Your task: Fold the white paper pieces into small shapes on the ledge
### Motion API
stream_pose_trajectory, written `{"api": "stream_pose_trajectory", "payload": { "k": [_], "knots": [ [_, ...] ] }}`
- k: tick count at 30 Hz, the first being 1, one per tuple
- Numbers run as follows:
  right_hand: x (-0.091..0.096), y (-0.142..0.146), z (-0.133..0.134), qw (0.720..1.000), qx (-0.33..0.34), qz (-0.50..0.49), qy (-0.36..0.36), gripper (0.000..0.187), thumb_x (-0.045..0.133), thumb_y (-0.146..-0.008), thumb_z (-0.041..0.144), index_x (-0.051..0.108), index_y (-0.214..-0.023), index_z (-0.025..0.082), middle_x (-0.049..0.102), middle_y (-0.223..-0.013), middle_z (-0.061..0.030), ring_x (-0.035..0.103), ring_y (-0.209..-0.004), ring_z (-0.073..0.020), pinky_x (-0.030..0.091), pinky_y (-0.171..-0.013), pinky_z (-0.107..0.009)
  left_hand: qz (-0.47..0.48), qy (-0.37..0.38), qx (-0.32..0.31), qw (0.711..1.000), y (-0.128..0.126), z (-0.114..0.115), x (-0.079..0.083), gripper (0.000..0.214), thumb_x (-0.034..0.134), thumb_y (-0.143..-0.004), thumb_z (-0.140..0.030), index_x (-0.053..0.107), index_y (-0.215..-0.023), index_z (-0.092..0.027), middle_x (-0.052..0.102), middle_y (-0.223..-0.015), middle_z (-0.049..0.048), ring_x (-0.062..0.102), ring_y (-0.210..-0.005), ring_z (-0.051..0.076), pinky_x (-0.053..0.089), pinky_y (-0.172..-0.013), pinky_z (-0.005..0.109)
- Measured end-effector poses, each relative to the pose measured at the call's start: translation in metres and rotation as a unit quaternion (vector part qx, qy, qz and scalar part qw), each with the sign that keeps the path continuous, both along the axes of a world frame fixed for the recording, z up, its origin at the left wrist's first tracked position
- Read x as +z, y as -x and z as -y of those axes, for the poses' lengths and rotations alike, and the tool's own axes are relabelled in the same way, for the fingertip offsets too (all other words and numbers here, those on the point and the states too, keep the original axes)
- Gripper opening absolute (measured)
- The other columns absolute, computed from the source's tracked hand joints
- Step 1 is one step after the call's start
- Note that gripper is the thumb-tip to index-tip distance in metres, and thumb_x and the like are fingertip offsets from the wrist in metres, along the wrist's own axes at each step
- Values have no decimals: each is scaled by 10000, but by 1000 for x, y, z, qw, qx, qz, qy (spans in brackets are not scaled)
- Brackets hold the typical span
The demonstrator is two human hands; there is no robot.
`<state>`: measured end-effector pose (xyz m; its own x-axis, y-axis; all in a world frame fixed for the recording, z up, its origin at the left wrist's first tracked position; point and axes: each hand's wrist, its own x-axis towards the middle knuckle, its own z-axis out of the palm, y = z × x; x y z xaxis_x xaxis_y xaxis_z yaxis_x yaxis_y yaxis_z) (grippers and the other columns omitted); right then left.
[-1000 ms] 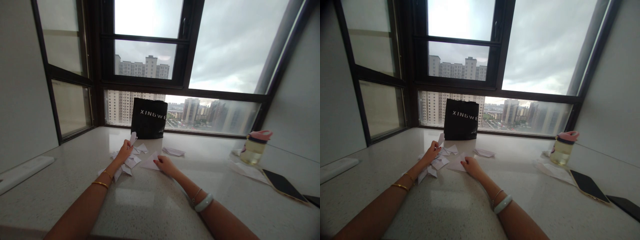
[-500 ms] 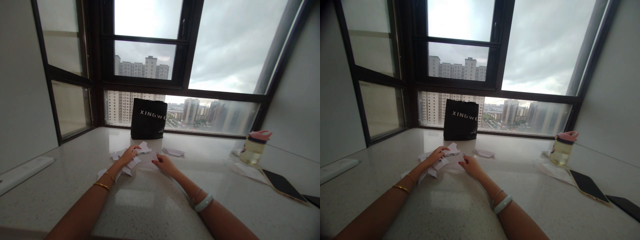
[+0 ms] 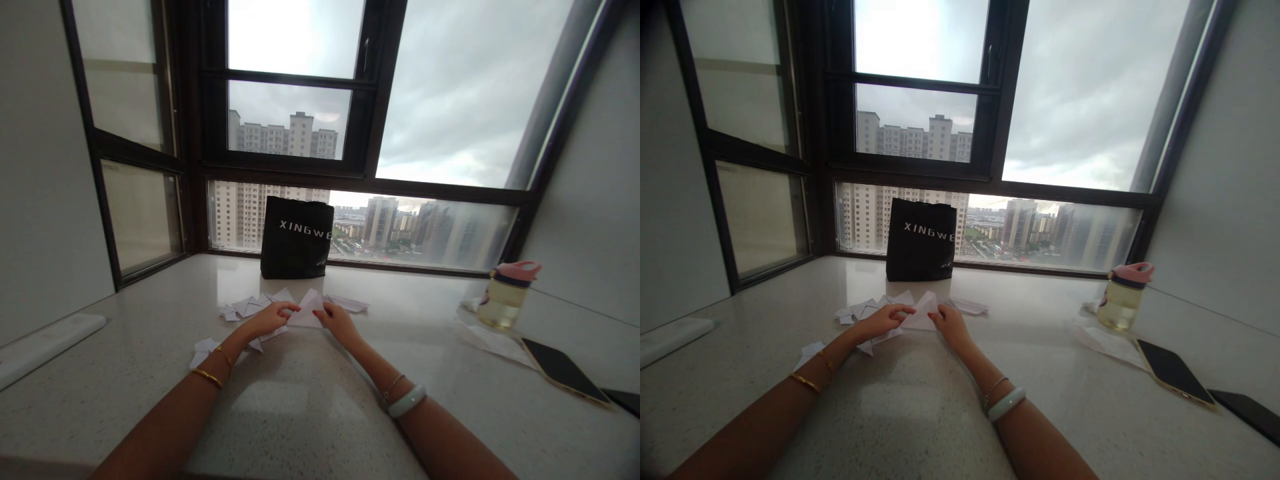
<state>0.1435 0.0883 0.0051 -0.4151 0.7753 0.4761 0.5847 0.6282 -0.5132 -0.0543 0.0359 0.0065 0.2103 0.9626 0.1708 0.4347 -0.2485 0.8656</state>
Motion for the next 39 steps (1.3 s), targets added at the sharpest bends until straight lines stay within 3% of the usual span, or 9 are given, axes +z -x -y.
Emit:
{"api": "stream_pose_trajectory", "payload": {
  "k": [6, 10, 13, 16, 18, 23, 25, 33, 39],
  "knots": [
    [0, 1, 2, 1000, -16, 6, -15, 322, 504, -745, 303, 350, -484, 194, 353, -484, 49, 340, -507, -106, 197, -493, -243, 17, -26, 8, 999, -1, 2, 3, 326, 541, -653, -187, 627, -965, -146, 628, -929, 45, 579, -785, 170, 422, -734, 272],
    [-2, 1, 2, 999, -27, 5, -22, 281, 529, -740, 307, 409, -515, 190, 379, -495, 49, 373, -517, -112, 223, -501, -239, 42, -25, -11, 999, -6, 3, 0, 460, 619, -634, -202, 540, -1085, -164, 588, -940, 47, 569, -682, 118, 437, -644, 242],
    [-5, 0, 0, 998, -56, -12, -26, 141, 544, -735, 327, 519, -746, 189, 461, -582, 37, 442, -566, -135, 270, -522, -236, 58, -27, -19, 998, -8, 2, -3, 570, 630, -625, -155, 459, -1168, -187, 578, -855, 17, 547, -612, 86, 421, -585, 209],
    [-7, -2, -4, 994, -90, -39, -37, 402, 560, -724, 357, 452, -1066, 176, 519, -713, 2, 498, -673, -175, 332, -572, -257, 70, -39, -10, 997, -7, 0, -6, 615, 617, -640, -136, 398, -1211, -199, 558, -839, 7, 547, -617, 79, 417, -587, 202],
    [-6, -3, -7, 994, -85, -61, -34, 520, 600, -687, 366, 420, -1130, 160, 538, -808, -35, 506, -747, -189, 365, -623, -276, 71, -48, -2, 996, -6, -1, -7, 621, 612, -645, -132, 384, -1219, -207, 549, -847, 6, 557, -641, 84, 428, -611, 213],
    [-4, -5, -14, 998, -17, -51, 32, 171, 585, -692, 327, 548, -697, 160, 520, -614, 10, 478, -578, -132, 343, -538, -233, 34, -57, 11, 998, -4, -3, -7, 558, 617, -641, -141, 450, -1172, -191, 579, -810, 5, 578, -637, 103, 461, -644, 252],
    [-3, -5, -15, 998, -11, -38, 46, 223, 571, -702, 303, 477, -547, 172, 452, -502, 42, 430, -502, -107, 301, -490, -218, 13, -67, 32, 997, 0, -4, -5, 442, 591, -671, -163, 510, -1105, -173, 602, -830, 23, 598, -703, 129, 470, -693, 271],
    [-1, -11, -18, 996, -24, 6, 83, 291, 610, -660, 217, 387, -476, 183, 406, -452, 62, 374, -467, -87, 213, -460, -217, -94, -134, 229, 960, 44, -8, -5, 262, 423, -735, -156, 585, -941, -148, 589, -1024, 96, 493, -1061, 240, 340, -944, 391],
    [-2, -12, -16, 994, -33, 25, 104, 285, 621, -660, 211, 397, -485, 182, 421, -466, 56, 387, -482, -93, 212, -462, -220, -174, -140, 238, 945, 38, -13, -12, 298, 429, -751, -159, 591, -999, -189, 588, -1098, 76, 494, -1081, 215, 324, -959, 340]
  ]
}}
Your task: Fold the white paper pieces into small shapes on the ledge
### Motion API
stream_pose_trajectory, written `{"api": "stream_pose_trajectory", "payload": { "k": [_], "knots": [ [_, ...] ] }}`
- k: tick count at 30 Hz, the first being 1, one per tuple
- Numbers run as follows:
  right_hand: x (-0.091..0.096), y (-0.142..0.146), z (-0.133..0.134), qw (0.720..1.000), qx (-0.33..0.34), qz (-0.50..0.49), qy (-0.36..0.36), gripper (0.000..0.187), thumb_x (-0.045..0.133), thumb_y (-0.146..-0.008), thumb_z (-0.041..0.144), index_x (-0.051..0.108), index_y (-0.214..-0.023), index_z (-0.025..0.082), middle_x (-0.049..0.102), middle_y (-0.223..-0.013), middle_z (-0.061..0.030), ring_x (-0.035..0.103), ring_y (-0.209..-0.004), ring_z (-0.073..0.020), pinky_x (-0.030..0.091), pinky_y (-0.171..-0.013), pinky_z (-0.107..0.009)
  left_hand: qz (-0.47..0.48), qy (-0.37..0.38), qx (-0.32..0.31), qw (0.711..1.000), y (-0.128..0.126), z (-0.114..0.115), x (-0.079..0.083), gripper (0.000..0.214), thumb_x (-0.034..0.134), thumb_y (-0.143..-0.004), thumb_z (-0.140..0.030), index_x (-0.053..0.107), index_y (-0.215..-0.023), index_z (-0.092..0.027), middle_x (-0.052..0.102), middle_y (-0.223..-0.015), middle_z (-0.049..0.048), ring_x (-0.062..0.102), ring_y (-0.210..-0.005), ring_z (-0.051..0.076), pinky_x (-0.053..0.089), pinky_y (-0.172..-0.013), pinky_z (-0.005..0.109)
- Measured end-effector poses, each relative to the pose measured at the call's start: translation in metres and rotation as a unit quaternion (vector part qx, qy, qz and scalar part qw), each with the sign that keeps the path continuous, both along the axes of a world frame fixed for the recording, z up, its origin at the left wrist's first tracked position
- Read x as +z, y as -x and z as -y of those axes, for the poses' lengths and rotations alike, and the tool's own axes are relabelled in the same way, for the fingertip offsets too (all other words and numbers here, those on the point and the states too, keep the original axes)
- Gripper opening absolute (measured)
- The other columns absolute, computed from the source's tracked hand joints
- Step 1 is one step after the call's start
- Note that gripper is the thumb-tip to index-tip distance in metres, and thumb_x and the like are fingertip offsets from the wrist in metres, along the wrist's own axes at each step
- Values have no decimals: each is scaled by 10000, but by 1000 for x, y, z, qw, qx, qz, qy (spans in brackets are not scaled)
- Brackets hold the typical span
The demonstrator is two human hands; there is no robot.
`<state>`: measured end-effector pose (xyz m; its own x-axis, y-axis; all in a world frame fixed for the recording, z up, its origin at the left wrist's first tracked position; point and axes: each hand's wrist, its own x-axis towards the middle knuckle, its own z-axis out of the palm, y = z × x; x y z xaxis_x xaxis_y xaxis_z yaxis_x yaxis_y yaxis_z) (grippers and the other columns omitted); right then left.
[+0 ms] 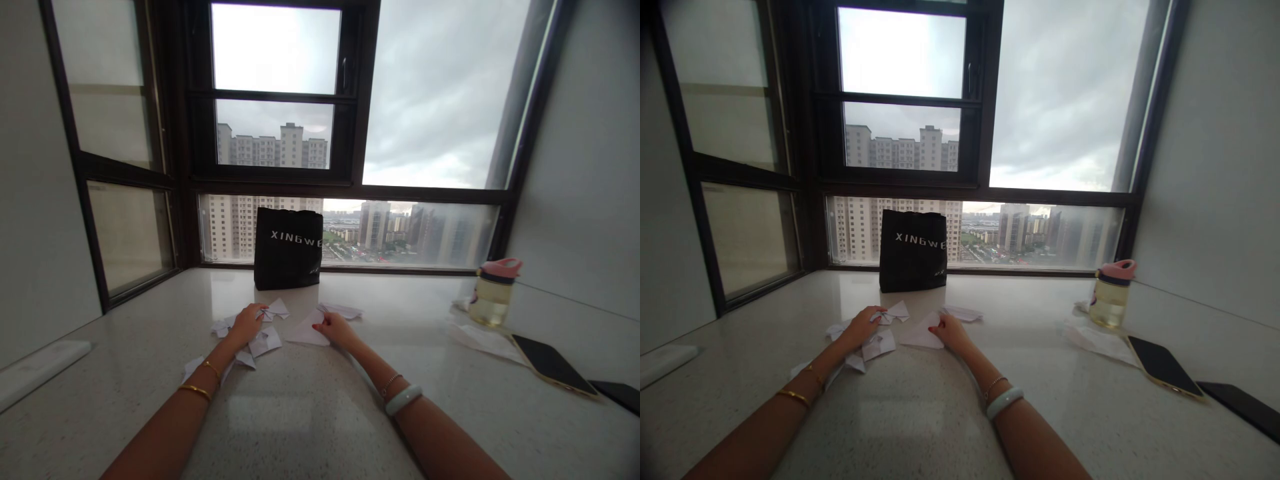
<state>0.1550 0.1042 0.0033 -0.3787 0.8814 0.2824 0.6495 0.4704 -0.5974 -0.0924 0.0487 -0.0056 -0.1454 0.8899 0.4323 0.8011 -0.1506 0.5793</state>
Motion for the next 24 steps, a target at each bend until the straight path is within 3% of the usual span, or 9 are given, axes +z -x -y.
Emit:
{"api": "stream_pose_trajectory", "payload": {
  "k": [8, 15, 22, 24],
  "knots": [
    [-1, 1, 3, 1000, 6, 5, 10, 287, 623, -667, 219, 396, -496, 180, 418, -474, 61, 383, -484, -89, 202, -459, -219, -43, 76, 42, 995, -19, -11, -15, 435, 407, -815, -413, 448, -1225, -273, 437, -1304, 119, 230, -1266, 355, 113, -954, 601],
    [-2, 2, 2, 1000, 18, -7, 24, 280, 629, -657, 217, 406, -494, 177, 411, -470, 63, 373, -482, -86, 198, -463, -222, -35, 95, 44, 994, -17, -14, -18, 306, 398, -820, -388, 581, -1045, -289, 482, -1268, 74, 273, -1251, 306, 98, -974, 574],
    [-7, 2, -3, 997, 25, -57, 51, 278, 665, -604, 199, 419, -478, 178, 390, -441, 72, 362, -476, -85, 196, -467, -226, 46, 34, 37, 998, -25, -10, -8, 234, 503, -783, -317, 622, -946, -200, 532, -1213, 96, 346, -1209, 294, 52, -1006, 555],
    [-9, 3, -5, 993, 30, -89, 67, 265, 676, -592, 201, 437, -481, 176, 403, -439, 70, 370, -474, -86, 210, -466, -226, 92, 7, 35, 995, -26, -9, -3, 208, 524, -769, -286, 636, -906, -177, 556, -1181, 104, 402, -1172, 291, 97, -1013, 539]
  ]
}}
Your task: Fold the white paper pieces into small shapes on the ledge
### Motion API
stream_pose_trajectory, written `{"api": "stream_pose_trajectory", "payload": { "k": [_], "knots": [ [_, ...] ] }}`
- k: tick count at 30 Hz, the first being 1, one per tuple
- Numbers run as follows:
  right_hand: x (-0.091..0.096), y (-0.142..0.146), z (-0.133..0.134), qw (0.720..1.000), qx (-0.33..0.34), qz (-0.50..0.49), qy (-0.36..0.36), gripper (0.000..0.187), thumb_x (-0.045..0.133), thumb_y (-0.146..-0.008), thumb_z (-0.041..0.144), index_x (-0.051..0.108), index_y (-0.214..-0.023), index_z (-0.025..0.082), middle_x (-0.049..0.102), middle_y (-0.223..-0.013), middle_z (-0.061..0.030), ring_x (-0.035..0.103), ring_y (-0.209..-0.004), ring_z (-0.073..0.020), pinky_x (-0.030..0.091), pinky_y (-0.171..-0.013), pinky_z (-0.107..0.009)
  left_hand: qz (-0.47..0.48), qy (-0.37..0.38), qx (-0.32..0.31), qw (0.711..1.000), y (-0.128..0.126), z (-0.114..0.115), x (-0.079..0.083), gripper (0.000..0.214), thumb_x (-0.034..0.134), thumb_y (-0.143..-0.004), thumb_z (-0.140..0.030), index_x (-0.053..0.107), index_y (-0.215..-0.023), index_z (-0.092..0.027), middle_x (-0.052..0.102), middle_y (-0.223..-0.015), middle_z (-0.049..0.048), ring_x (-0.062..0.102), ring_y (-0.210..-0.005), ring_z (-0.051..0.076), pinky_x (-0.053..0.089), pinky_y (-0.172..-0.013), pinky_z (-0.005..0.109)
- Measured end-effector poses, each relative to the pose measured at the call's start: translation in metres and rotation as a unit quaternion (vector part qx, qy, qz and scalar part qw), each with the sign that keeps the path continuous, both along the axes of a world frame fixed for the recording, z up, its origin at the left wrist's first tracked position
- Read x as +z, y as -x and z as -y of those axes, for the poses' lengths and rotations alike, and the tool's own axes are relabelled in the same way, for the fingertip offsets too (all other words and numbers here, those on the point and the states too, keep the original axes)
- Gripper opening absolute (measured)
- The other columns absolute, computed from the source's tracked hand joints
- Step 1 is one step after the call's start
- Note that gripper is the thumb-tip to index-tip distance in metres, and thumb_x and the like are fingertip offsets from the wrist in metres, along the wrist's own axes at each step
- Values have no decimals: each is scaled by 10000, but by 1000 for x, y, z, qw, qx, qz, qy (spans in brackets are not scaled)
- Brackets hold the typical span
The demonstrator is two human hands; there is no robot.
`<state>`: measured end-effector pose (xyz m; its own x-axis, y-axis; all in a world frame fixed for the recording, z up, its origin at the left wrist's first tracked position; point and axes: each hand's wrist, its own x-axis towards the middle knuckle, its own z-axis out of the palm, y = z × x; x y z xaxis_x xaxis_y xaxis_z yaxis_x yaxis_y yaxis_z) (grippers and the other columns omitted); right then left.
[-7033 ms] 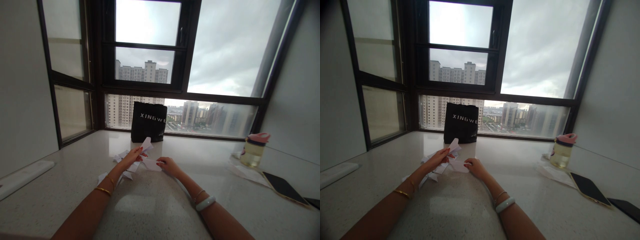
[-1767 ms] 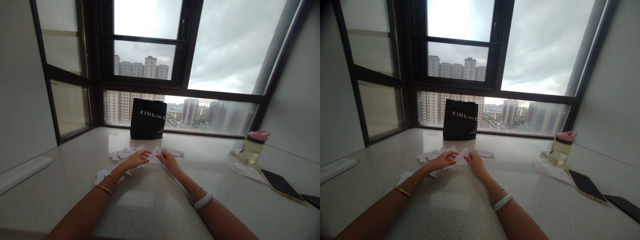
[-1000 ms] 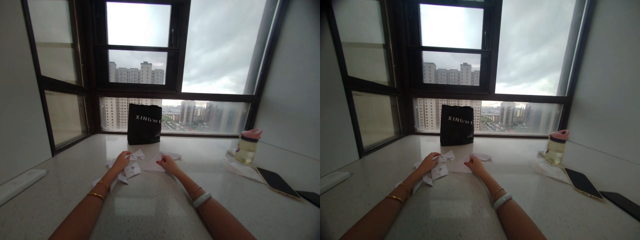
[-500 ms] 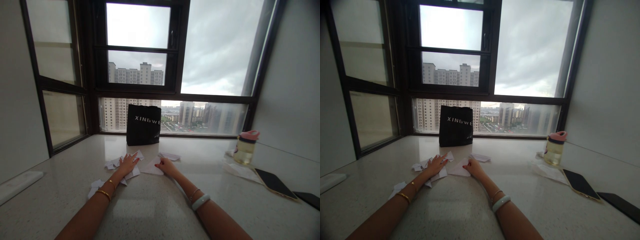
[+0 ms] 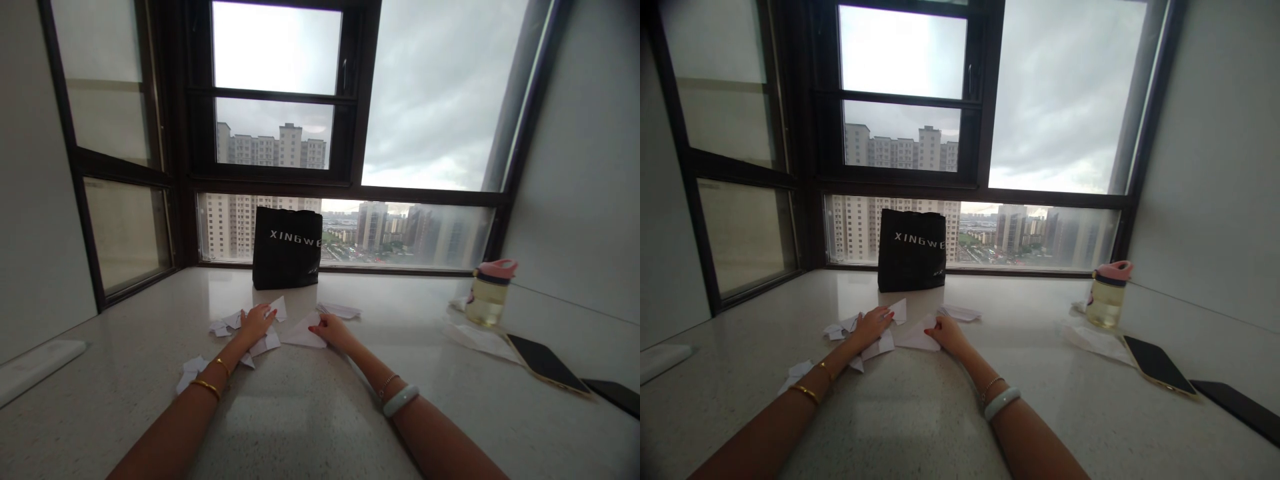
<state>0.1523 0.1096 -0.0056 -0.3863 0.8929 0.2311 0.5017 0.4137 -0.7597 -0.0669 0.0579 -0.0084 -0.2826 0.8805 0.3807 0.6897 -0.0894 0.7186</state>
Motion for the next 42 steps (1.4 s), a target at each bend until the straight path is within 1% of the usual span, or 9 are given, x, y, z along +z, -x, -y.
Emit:
{"api": "stream_pose_trajectory", "payload": {
  "k": [5, 8, 16, 22, 26, 29, 32, 37, 42],
  "knots": [
    [-2, 3, -4, 992, 11, -112, 61, 211, 640, -640, 318, 524, -557, 162, 475, -482, 41, 419, -479, -97, 285, -470, -226, 152, -79, -9, 985, 5, 5, 15, 155, 562, -721, -197, 653, -844, -171, 633, -1036, 67, 564, -995, 219, 390, -920, 350],
    [0, 2, -3, 978, 22, -183, 97, 264, 624, -637, 417, 568, -640, 159, 537, -556, 14, 471, -528, -113, 341, -493, -231, 260, -102, -14, 960, 6, 8, 18, 148, 595, -688, -112, 641, -821, -155, 653, -889, 59, 622, -823, 188, 475, -810, 322],
    [9, 4, 10, 932, 92, -308, 165, 382, 694, -550, 489, 646, -755, 170, 650, -764, -34, 562, -669, -147, 425, -605, -253, 503, -122, -33, 855, -10, 4, 11, 332, 634, -669, 31, 472, -859, -189, 556, -708, -42, 630, -673, 90, 524, -748, 261],
    [15, 12, 25, 908, 134, -355, 176, 356, 732, -539, 423, 666, -786, 175, 673, -801, -36, 586, -735, -167, 434, -691, -268, 547, -43, -134, 825, -32, 12, 9, 329, 570, -700, 77, 454, -877, -174, 612, -719, -7, 645, -739, 122, 513, -796, 265],
    [16, 12, 24, 899, 131, -378, 178, 360, 746, -521, 406, 658, -793, 187, 675, -756, -17, 585, -712, -164, 433, -686, -272, 525, 14, -218, 822, -45, 23, 10, 374, 669, -612, 44, 501, -882, -154, 629, -736, 23, 647, -762, 175, 510, -790, 328],
    [14, 9, 21, 897, 120, -383, 186, 346, 757, -510, 383, 655, -776, 188, 667, -734, -10, 575, -682, -154, 431, -644, -260, 500, 29, -242, 831, -47, 28, 10, 419, 729, -529, 17, 524, -858, -142, 615, -688, 15, 642, -724, 188, 506, -756, 347],
    [10, 9, 20, 896, 109, -379, 203, 319, 761, -516, 350, 658, -767, 181, 660, -752, -13, 567, -667, -148, 427, -597, -250, 477, 1, -226, 850, -45, 26, 8, 399, 735, -510, -11, 523, -820, -147, 593, -670, -14, 620, -691, 150, 488, -744, 316],
    [6, 10, 19, 887, 93, -394, 220, 297, 752, -537, 361, 646, -749, 182, 645, -725, -6, 551, -637, -130, 419, -543, -227, 425, -105, -147, 887, -39, 18, 10, 374, 716, -529, -65, 503, -817, -173, 490, -581, -100, 530, -578, 66, 436, -729, 236],
    [9, 12, 22, 874, 106, -419, 221, 310, 727, -570, 400, 625, -782, 198, 649, -805, -17, 563, -667, -136, 451, -567, -246, 382, -164, -118, 902, -37, 19, 17, 318, 703, -549, -96, 497, -776, -181, 462, -568, -101, 513, -614, 76, 401, -776, 236]
  ]
}}
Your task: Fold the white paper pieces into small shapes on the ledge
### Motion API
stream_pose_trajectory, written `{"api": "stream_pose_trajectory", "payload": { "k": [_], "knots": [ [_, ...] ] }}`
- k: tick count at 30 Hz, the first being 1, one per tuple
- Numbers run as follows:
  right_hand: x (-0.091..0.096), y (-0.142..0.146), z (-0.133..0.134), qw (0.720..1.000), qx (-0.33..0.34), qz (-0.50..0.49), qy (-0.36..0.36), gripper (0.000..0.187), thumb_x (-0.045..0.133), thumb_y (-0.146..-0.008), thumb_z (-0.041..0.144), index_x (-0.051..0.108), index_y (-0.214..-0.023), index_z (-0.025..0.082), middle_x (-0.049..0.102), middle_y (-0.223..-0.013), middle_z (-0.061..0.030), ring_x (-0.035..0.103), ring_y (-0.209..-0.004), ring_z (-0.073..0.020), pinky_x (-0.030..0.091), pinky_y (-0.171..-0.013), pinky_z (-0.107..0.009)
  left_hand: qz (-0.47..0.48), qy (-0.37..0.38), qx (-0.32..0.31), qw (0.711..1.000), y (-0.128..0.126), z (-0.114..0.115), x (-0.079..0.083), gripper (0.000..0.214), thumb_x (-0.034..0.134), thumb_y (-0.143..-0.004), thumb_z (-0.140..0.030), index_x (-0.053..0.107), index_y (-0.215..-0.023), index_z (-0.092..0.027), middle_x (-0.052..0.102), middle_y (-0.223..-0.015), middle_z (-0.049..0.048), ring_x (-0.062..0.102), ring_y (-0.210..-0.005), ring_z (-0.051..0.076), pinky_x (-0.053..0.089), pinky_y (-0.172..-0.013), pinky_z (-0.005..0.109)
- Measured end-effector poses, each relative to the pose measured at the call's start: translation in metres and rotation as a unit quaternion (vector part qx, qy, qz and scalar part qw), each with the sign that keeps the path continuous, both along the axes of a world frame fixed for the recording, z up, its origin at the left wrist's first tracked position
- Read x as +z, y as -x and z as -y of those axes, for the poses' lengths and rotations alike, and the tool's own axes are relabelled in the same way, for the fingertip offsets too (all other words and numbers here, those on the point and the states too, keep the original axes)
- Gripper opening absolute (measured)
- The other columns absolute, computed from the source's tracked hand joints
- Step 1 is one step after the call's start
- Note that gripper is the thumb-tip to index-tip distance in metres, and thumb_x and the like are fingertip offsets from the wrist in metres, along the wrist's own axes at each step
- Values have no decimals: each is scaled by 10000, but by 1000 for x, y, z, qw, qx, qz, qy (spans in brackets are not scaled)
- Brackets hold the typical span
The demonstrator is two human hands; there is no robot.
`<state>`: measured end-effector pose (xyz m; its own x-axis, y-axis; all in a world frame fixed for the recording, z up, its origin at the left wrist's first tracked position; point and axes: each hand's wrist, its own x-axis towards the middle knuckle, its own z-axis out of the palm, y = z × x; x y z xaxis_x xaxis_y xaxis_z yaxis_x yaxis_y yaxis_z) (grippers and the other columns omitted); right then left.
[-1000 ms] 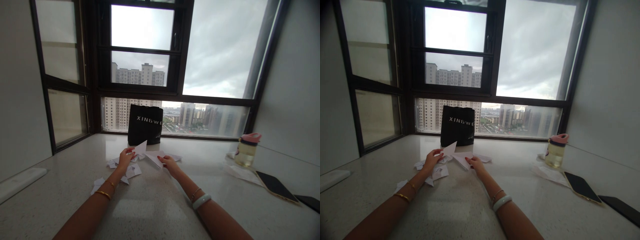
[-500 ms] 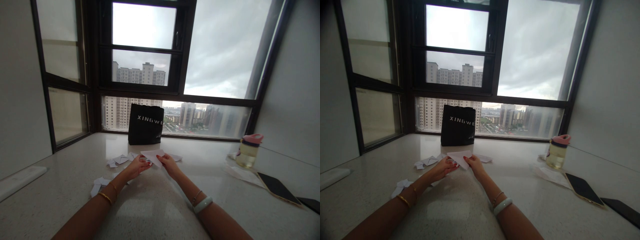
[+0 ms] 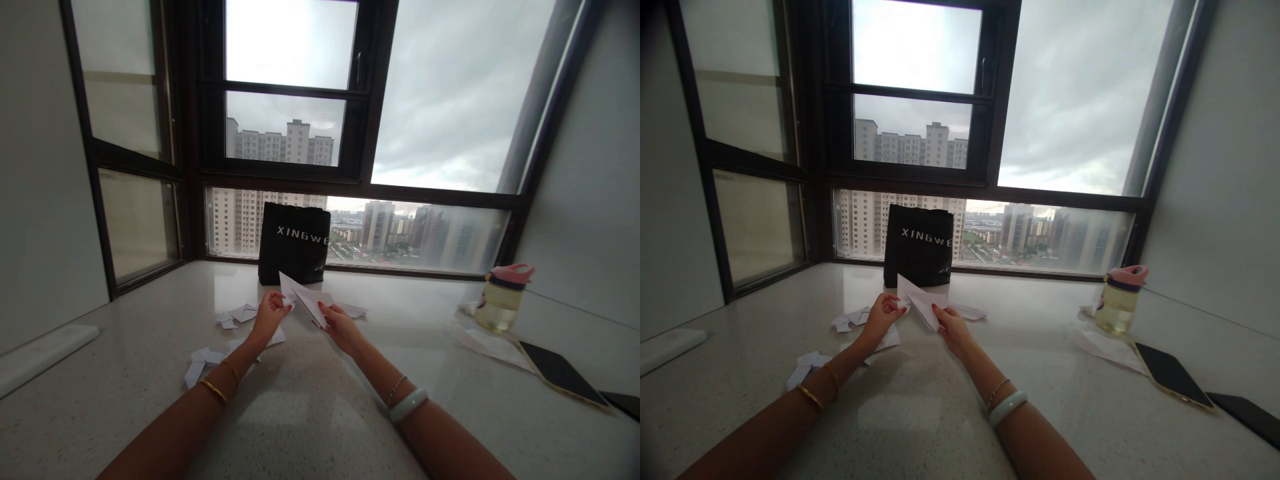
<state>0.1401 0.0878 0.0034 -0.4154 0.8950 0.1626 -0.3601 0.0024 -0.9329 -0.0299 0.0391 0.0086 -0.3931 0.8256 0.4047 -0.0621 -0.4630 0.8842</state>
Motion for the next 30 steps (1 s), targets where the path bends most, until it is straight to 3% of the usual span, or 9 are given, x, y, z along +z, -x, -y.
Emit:
{"api": "stream_pose_trajectory", "payload": {
  "k": [5, 9, 12, 15, 17, 20, 25, 30],
  "knots": [
    [-2, 6, 4, 1000, 14, -2, -17, 339, 717, -582, 400, 627, -826, 183, 657, -852, -51, 592, -756, -180, 474, -634, -287, -28, 5, -54, 998, -11, 4, 0, 313, 717, -527, -77, 484, -710, -178, 499, -602, -74, 546, -676, 102, 417, -764, 243],
    [-6, 4, -6, 999, -10, 7, -39, 345, 709, -568, 447, 614, -760, 176, 662, -761, -61, 598, -740, -204, 468, -639, -301, -47, 38, -116, 991, -21, 4, -7, 319, 740, -485, -48, 487, -641, -167, 547, -609, -45, 563, -668, 128, 440, -733, 268],
    [-7, -4, -15, 998, -18, 30, -57, 359, 706, -553, 473, 603, -725, 174, 657, -704, -53, 595, -703, -202, 457, -620, -299, -33, 68, -123, 990, -21, 1, -16, 336, 731, -487, -15, 483, -658, -164, 605, -728, 2, 584, -767, 152, 443, -751, 272],
    [-6, -12, -18, 995, 3, 67, -80, 372, 710, -546, 468, 613, -746, 169, 651, -670, -29, 582, -654, -177, 439, -586, -275, 12, 95, -87, 992, -12, -4, -21, 258, 673, -646, -116, 470, -791, -183, 595, -880, 32, 588, -826, 139, 451, -743, 257],
    [-5, -16, -18, 990, 27, 99, -98, 371, 727, -529, 437, 624, -755, 162, 648, -663, -15, 567, -620, -157, 420, -555, -253, 42, 113, -73, 990, -5, -6, -21, 146, 545, -790, -242, 455, -899, -202, 580, -935, 47, 600, -782, 123, 471, -693, 253],
    [-4, -18, -15, 980, 56, 149, -122, 359, 753, -497, 388, 633, -735, 148, 637, -641, -3, 541, -572, -133, 383, -502, -224, 63, 142, -93, 983, 3, -5, -17, 180, 426, -857, -332, 491, -943, -188, 602, -911, 69, 613, -667, 121, 494, -616, 252],
    [-6, -15, -13, 966, 67, 197, -154, 326, 741, -513, 384, 637, -701, 139, 616, -606, 2, 515, -537, -121, 348, -468, -212, 60, 174, -148, 972, 5, 0, -12, 127, 589, -733, -123, 602, -858, -141, 655, -809, 67, 610, -613, 130, 500, -565, 225],
    [-5, -17, -17, 962, 14, 201, -184, 282, 712, -552, 395, 638, -681, 155, 615, -627, 4, 520, -577, -133, 374, -524, -234, 80, 169, -150, 971, 7, 1, -11, 268, 551, -701, 7, 605, -911, -151, 651, -779, 41, 606, -648, 112, 492, -589, 192]
  ]
}}
